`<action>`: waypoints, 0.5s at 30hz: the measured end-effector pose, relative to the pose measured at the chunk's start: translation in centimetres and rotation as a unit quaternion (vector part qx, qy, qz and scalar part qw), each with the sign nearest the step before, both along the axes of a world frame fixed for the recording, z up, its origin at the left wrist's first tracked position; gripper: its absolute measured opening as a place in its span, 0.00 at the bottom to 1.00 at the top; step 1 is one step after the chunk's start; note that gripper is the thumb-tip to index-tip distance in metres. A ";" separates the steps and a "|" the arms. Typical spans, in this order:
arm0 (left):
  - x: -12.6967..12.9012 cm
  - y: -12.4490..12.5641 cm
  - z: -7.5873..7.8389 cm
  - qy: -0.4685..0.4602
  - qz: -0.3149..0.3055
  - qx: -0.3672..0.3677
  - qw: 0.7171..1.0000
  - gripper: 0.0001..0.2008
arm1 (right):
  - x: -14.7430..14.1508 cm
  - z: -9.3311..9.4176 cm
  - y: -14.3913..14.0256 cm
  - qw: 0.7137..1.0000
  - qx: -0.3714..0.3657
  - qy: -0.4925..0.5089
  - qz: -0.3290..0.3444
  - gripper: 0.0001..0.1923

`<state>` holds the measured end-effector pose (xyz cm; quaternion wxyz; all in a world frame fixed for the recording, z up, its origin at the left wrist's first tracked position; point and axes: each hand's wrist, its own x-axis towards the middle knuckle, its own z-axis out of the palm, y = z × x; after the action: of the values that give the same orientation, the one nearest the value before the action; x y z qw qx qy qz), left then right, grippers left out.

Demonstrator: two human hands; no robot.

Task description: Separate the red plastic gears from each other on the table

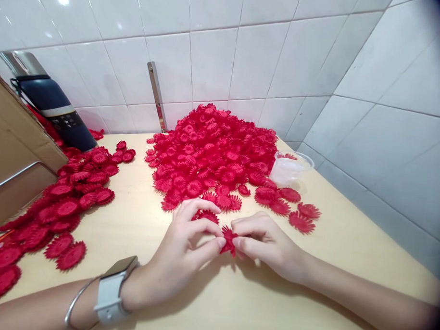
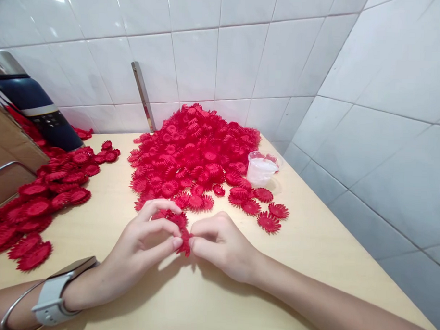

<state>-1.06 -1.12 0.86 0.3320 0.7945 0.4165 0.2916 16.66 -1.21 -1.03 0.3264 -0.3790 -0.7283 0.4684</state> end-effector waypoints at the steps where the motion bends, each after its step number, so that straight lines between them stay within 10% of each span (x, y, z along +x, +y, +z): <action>1: 0.1 -0.1 0.1 -0.001 0.000 0.004 1.000 0.06 | 0.0 0.0 0.0 1.000 -0.012 0.008 -0.009 0.15; 8: 0.1 0.5 0.8 0.005 0.017 0.038 0.999 0.07 | 0.0 -0.1 -0.1 0.992 -0.068 0.071 -0.083 0.15; 15: -3.0 7.1 1.3 -0.017 0.230 0.147 0.962 0.06 | 0.0 -1.0 0.8 0.926 -0.080 0.184 -0.319 0.23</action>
<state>-4.02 6.02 2.20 0.1428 0.7124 0.5347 0.4315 16.61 -0.38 -2.01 0.5554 -0.5237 -0.4560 0.4575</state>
